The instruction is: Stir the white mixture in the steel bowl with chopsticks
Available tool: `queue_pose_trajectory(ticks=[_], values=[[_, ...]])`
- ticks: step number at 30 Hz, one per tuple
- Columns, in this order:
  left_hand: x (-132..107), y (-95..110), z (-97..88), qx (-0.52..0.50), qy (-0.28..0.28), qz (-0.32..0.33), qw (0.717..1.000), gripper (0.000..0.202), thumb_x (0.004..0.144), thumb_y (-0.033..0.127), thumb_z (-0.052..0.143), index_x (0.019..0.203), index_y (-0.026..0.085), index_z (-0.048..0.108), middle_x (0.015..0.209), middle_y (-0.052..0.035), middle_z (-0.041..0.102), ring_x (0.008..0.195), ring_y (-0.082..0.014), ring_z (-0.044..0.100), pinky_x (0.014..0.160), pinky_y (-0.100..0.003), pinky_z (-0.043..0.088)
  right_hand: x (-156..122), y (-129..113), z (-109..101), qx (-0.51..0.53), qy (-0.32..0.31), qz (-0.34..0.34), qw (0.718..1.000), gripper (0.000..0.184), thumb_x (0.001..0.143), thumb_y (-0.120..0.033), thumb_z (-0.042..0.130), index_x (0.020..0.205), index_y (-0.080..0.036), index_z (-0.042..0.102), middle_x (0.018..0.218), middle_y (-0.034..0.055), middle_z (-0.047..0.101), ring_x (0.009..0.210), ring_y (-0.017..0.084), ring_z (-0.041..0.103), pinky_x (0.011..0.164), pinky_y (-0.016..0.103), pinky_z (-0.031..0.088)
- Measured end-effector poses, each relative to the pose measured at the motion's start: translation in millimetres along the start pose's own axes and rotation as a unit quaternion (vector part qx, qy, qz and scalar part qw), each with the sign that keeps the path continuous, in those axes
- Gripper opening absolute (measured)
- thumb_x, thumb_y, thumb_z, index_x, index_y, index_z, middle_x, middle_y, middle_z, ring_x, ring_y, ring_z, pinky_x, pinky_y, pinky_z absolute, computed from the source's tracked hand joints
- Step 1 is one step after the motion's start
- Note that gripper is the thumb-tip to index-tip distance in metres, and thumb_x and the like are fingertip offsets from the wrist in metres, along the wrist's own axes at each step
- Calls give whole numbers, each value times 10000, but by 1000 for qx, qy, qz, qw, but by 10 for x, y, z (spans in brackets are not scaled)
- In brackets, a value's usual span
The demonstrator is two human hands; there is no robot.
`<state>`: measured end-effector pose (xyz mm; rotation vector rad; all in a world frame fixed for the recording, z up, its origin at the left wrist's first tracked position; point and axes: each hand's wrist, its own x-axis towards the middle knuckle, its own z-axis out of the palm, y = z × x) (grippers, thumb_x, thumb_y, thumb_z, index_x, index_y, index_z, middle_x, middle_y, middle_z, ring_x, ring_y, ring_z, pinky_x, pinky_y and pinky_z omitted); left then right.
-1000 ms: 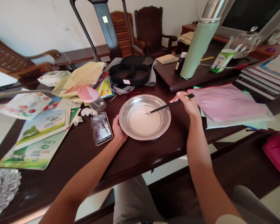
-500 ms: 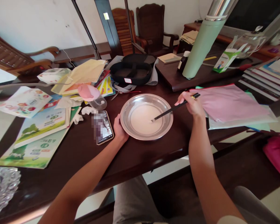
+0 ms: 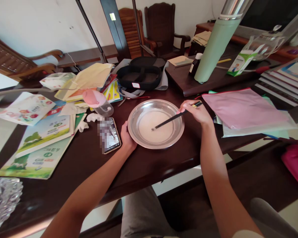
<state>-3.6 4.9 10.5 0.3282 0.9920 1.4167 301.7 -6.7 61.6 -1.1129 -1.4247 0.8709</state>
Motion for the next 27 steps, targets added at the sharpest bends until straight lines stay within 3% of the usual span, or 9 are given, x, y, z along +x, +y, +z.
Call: queue_pose_trajectory(ticks=[2,5,7,11,13,19,24,27], values=[[0,-2,-2,-3,-1,5,1000,285,846,449,770,671,238,694,736,-11,781,855,-262,772,867,-365,623,9,-20,16,-14,12,2,1000,505,795,-762,829,668,-276,775,722,34,818,790,274,806,891,435,621],[-6,4,1,-7,-4,-1,1000,299,845,455,778,658,239,689,727,-12,775,851,-268,772,864,-372,623,-2,6,-59,-18,102,1,995,530,825,-768,798,631,-279,733,659,23,782,764,268,799,926,448,618],[-12,13,7,-9,-5,-7,1000,294,856,443,765,659,234,699,727,-17,776,842,-266,771,873,-376,621,-16,33,-105,-4,131,-4,991,568,873,-761,753,587,-274,695,614,24,747,730,255,788,910,439,616],[-23,27,20,-10,3,-5,1000,299,881,400,731,642,223,696,712,-9,765,717,-213,720,824,-340,607,-10,11,-33,5,23,9,1000,552,840,-762,787,615,-260,732,674,43,782,765,261,796,868,416,616],[-29,31,28,-8,5,3,1000,304,882,391,734,634,222,685,695,2,751,677,-194,696,787,-321,593,4,-13,14,-4,-2,10,1000,537,789,-777,823,659,-259,765,710,43,805,792,267,804,883,419,619],[-63,55,66,-12,5,-9,1000,326,892,390,710,620,217,667,694,-8,756,686,-207,706,812,-343,606,-11,45,-106,4,125,-2,992,574,825,-797,778,598,-273,720,644,26,782,727,259,783,920,435,608],[-57,58,64,-11,10,-8,1000,298,889,370,703,631,220,686,685,-2,757,678,-200,700,778,-325,606,3,0,-2,0,1,6,1000,540,787,-787,820,638,-271,765,714,36,819,763,266,798,861,417,623],[-46,49,57,-11,7,-1,1000,293,886,367,702,633,219,691,672,5,750,649,-184,680,752,-310,598,15,-7,11,-7,32,2,999,518,780,-772,838,666,-271,775,721,32,821,767,263,801,891,423,626]])
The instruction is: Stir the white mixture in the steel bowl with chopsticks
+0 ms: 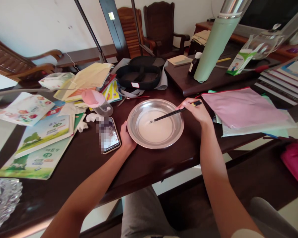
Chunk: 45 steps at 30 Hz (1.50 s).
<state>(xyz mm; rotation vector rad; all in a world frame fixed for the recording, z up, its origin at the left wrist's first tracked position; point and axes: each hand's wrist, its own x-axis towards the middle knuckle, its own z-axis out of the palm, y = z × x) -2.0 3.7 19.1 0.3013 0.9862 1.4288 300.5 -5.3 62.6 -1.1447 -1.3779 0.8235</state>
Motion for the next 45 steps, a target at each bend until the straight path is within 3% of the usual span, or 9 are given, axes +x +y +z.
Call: queue_pose_trajectory(ticks=[4,10,17,23,29,34,36,41,45], values=[[7,-6,-2,1,-4,-11,1000,302,891,386,686,637,221,697,674,-4,756,675,-204,698,766,-331,608,-15,74,-128,15,94,-11,995,545,864,-745,781,603,-270,727,639,25,776,704,245,778,899,428,612],[45,-31,-43,3,-8,10,1000,304,861,406,757,631,223,680,693,1,755,679,-195,692,737,-307,579,-6,16,-8,9,-45,-4,999,516,811,-755,824,671,-260,779,726,40,817,774,259,801,867,412,619],[59,-38,-58,7,-11,15,1000,293,850,409,761,636,223,687,671,14,744,646,-178,672,719,-296,585,-31,55,-131,9,73,-2,997,564,859,-765,768,606,-264,719,644,29,775,729,252,790,909,428,616],[52,-34,-51,11,-7,15,1000,276,849,405,749,644,228,693,678,14,755,662,-184,691,739,-304,607,-5,10,-9,2,-29,1,1000,532,791,-770,829,661,-257,765,714,41,810,779,267,805,875,419,620],[36,-29,-48,18,-16,-8,1000,266,850,449,739,697,231,738,729,-11,785,793,-247,760,831,-362,632,-26,54,-132,6,87,-6,996,563,840,-780,778,606,-271,721,642,24,774,730,259,785,937,447,605],[41,-34,-53,15,-15,7,1000,262,837,436,753,685,225,721,733,-9,770,778,-231,750,883,-359,615,-17,-5,-26,6,-37,4,999,536,809,-764,814,647,-256,759,708,45,812,777,268,801,867,417,622],[46,-38,-57,13,-13,12,1000,260,837,429,751,682,224,714,732,-4,767,749,-216,734,866,-349,610,-6,-24,1,-2,-32,1,999,519,791,-761,832,676,-258,777,728,43,821,795,267,806,889,416,621],[47,-36,-62,19,-19,0,1000,280,822,476,782,700,234,712,752,-9,782,807,-255,756,854,-376,612,-31,19,-124,2,82,5,997,571,827,-796,773,591,-280,714,636,27,768,735,270,788,919,449,616],[48,-34,-66,21,-19,-3,1000,291,815,486,789,692,235,707,758,-15,785,853,-269,766,867,-381,614,-31,-12,-59,9,-14,16,1000,565,804,-793,797,600,-270,731,661,35,781,749,268,793,852,420,620]])
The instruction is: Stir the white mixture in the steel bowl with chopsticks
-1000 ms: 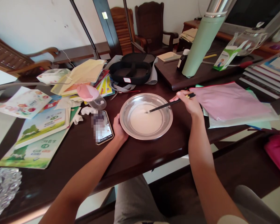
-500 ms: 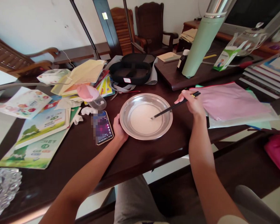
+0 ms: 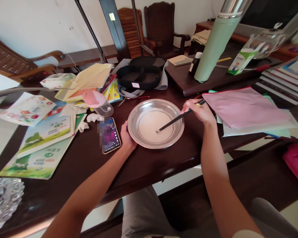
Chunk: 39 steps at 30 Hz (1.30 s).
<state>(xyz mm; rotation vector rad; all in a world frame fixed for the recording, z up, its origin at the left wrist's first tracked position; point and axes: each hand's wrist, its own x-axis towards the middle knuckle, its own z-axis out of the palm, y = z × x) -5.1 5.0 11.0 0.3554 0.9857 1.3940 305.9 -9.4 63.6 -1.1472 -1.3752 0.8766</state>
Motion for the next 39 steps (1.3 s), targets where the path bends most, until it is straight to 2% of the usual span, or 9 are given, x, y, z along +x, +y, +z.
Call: queue_pose_trajectory(ticks=[3,8,14,20,26,31,33,37,39], values=[[2,-1,0,2,3,3,1000,279,822,480,776,706,234,716,751,-15,780,872,-266,767,870,-367,608,20,-30,65,-15,-12,-5,1000,545,760,-798,832,647,-270,758,707,35,811,787,275,803,879,428,625],[0,4,8,3,4,1,1000,275,826,474,758,708,229,718,741,-15,774,851,-262,758,865,-369,605,-2,31,-61,-3,112,-25,993,555,834,-773,788,586,-282,709,623,22,766,708,263,780,912,456,620],[-4,9,10,-2,5,3,1000,263,826,453,756,694,230,714,738,-8,773,787,-240,743,845,-359,603,11,-32,79,-14,-3,-12,1000,533,795,-771,823,640,-265,759,687,39,803,756,269,796,851,423,623],[-11,12,13,1,-3,0,1000,273,830,465,760,698,232,711,752,-15,782,824,-260,762,864,-382,614,-1,25,-44,8,105,-32,994,556,836,-767,788,580,-280,709,608,15,751,679,246,770,881,434,613],[7,-1,-2,1,1,8,1000,259,834,463,761,719,233,727,757,-12,783,880,-263,771,879,-365,610,0,-38,63,-9,-39,-12,999,541,798,-784,808,641,-269,760,705,42,807,794,278,807,849,422,625],[13,-4,-9,0,-2,6,1000,271,841,454,746,697,227,719,743,-14,774,809,-242,749,844,-353,602,-6,-5,-20,-14,78,-27,997,516,845,-742,800,626,-279,739,660,27,786,738,259,789,907,442,616],[15,-3,-11,-1,-5,1,1000,275,830,464,757,696,227,722,735,-15,770,808,-244,746,833,-346,599,-19,19,-65,1,98,-32,995,556,870,-749,768,581,-278,707,613,26,757,695,254,774,882,443,616],[21,-4,-18,1,-3,6,1000,273,821,475,779,710,231,730,735,-12,768,835,-248,754,841,-342,595,-8,-18,30,0,-7,-11,1000,554,820,-776,796,614,-265,738,678,45,794,752,272,799,842,426,627],[19,-5,-17,1,-2,7,1000,276,830,471,774,703,231,725,748,-13,775,824,-246,752,852,-353,597,10,-41,83,-12,-23,-15,1000,554,778,-802,814,649,-265,758,706,43,810,792,278,808,867,428,632]])
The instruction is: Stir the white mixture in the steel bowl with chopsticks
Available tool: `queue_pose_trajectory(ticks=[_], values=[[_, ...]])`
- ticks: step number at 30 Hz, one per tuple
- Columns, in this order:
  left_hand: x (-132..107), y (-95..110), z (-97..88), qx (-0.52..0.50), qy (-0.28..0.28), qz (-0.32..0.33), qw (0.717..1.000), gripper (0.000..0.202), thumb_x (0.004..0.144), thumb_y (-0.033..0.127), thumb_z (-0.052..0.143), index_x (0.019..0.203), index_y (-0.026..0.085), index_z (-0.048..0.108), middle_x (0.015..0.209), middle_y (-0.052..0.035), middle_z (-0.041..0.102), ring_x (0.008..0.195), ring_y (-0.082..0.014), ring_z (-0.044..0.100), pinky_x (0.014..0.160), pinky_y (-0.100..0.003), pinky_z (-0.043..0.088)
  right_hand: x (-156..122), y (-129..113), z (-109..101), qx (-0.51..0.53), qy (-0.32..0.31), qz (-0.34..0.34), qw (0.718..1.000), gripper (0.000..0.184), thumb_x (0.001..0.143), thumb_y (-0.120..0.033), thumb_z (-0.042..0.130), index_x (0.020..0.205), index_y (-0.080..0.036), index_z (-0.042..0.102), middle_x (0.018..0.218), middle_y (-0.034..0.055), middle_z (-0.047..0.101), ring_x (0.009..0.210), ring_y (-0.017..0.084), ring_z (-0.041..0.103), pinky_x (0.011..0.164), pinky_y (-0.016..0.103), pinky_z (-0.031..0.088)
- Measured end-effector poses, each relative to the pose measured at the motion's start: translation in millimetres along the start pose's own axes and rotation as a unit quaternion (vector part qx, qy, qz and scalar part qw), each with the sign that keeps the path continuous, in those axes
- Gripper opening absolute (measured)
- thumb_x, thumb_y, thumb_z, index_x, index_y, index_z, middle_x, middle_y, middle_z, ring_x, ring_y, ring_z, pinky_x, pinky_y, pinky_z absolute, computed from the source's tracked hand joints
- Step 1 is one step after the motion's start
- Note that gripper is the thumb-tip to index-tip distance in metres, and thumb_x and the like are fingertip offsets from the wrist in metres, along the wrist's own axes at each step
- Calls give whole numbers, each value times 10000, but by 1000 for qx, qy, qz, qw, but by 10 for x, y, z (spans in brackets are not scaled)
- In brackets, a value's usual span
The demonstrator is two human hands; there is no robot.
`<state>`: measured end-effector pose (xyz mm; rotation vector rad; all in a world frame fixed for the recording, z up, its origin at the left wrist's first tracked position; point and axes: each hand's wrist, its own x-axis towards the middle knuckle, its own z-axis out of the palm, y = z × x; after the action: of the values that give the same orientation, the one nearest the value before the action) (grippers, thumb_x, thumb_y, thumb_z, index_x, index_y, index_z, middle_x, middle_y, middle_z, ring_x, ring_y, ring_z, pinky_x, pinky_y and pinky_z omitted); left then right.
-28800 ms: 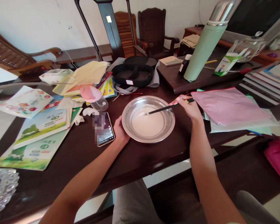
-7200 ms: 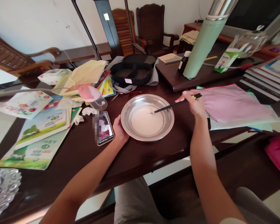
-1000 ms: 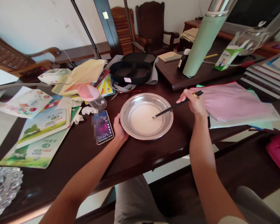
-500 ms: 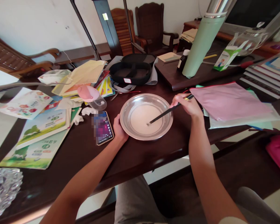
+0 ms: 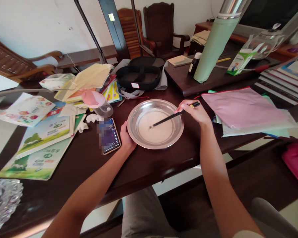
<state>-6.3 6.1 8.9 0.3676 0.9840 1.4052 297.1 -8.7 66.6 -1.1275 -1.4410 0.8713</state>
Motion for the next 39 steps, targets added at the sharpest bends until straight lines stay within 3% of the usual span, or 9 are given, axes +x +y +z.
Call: queue_pose_trajectory(ticks=[6,12,18,23,25,29,35,39], values=[[-7,1,12,-4,4,-3,1000,278,832,461,770,689,229,714,737,-11,771,809,-243,747,835,-346,596,-21,67,-125,7,127,-17,992,548,873,-746,766,590,-280,706,625,25,758,719,256,786,890,438,618],[15,-14,-7,-5,7,13,1000,262,822,447,782,692,232,707,712,4,754,760,-217,726,803,-318,584,2,19,0,5,-13,-3,1000,514,803,-763,818,665,-269,777,724,38,816,802,269,809,857,415,626],[22,-18,-9,-8,5,-4,1000,252,844,446,760,725,226,729,726,-5,765,839,-243,753,833,-336,590,-6,87,-88,10,117,-11,993,547,876,-746,761,596,-279,710,639,30,771,729,261,786,897,451,618],[35,-28,-24,-15,-2,1,1000,265,790,463,804,709,226,717,720,-1,759,824,-238,750,822,-330,590,14,69,-16,17,-7,1,1000,530,800,-754,828,631,-257,759,691,36,793,750,258,793,849,413,615],[42,-33,-34,-15,-7,5,1000,270,775,466,816,711,223,715,724,3,758,808,-232,745,820,-330,589,19,69,-20,8,10,2,1000,520,782,-757,843,661,-256,779,710,34,804,776,257,799,860,402,609],[54,-34,-47,-16,-15,10,1000,265,751,456,841,725,221,722,720,12,749,806,-223,741,822,-319,584,0,122,-120,29,107,-15,994,545,834,-745,807,582,-267,737,613,25,761,706,250,772,835,404,597],[57,-38,-39,-19,-15,4,1000,275,757,470,839,713,228,716,715,10,745,803,-230,744,813,-327,589,19,99,-45,16,-10,0,1000,516,790,-746,842,643,-256,781,711,43,806,737,247,773,833,397,608],[48,-36,-31,-19,-11,3,1000,263,767,465,826,725,225,727,723,8,757,796,-229,742,820,-334,591,9,117,-90,18,78,-8,997,523,812,-738,828,625,-254,758,661,36,782,712,246,765,839,405,596]])
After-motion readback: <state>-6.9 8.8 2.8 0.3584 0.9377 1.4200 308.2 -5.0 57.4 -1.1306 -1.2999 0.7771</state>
